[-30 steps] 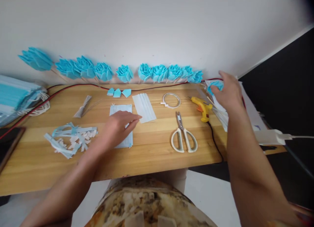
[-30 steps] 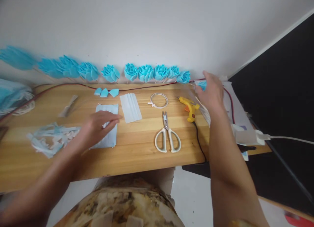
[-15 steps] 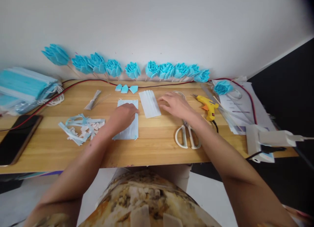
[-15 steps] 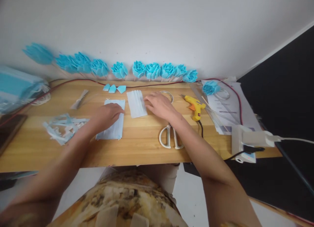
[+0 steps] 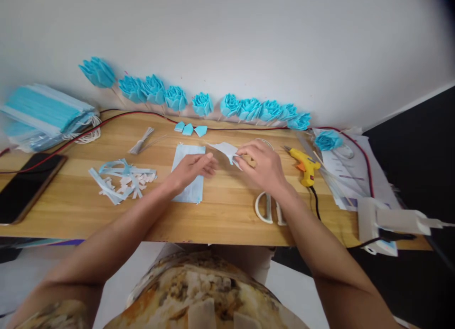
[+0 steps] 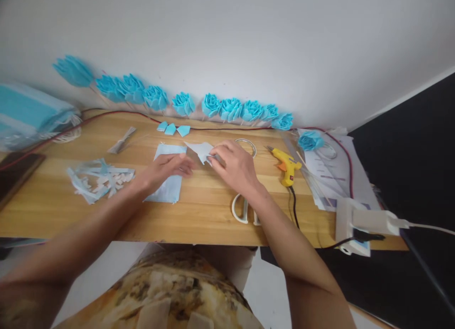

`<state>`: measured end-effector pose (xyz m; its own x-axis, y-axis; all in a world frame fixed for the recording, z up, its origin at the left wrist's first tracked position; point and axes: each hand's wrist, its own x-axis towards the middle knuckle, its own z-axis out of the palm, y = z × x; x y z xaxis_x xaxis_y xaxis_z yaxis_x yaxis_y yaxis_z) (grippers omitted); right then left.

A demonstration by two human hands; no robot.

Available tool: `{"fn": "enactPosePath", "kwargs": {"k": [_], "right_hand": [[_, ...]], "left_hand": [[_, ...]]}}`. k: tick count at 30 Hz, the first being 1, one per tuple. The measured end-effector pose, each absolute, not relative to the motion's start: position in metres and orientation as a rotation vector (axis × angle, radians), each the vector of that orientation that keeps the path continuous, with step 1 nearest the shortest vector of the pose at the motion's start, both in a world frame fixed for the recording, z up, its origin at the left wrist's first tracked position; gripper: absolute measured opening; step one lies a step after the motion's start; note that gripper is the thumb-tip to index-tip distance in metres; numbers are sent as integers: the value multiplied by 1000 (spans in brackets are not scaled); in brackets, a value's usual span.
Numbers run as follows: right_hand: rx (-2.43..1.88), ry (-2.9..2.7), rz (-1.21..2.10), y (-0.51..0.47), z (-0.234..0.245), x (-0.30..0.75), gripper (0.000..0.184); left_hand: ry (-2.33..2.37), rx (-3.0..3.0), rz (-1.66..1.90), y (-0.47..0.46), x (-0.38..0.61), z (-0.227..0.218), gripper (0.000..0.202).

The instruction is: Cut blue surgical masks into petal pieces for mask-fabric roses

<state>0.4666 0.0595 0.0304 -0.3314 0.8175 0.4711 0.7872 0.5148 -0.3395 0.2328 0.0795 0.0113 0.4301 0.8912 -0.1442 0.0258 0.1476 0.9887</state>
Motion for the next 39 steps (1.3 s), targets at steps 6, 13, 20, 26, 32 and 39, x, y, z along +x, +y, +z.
{"fn": "enactPosePath", "kwargs": {"k": [6,13,20,26,32,39], "right_hand": [[-990,-2285,199,42,32,454,18],[-1304,-1550,1063,54,22,467,41],[-1268,-1604,1151,50,23,455,46],[-1275,-1510,1256,51,20,457,44],[-1285,-1354,1228,53,21,460,39],[-1276,-1312,1188,56,18,463,32]], "left_hand": [[752,872,829,71,243,3,43],[884,900,796,63,242,3,41],[863,1040,811,57,245,7,45],[915,1082,915,65,242,10,45],[985,1007,990,68,240,11,50],[1029,1004,1070,71,236,6,44]]}}
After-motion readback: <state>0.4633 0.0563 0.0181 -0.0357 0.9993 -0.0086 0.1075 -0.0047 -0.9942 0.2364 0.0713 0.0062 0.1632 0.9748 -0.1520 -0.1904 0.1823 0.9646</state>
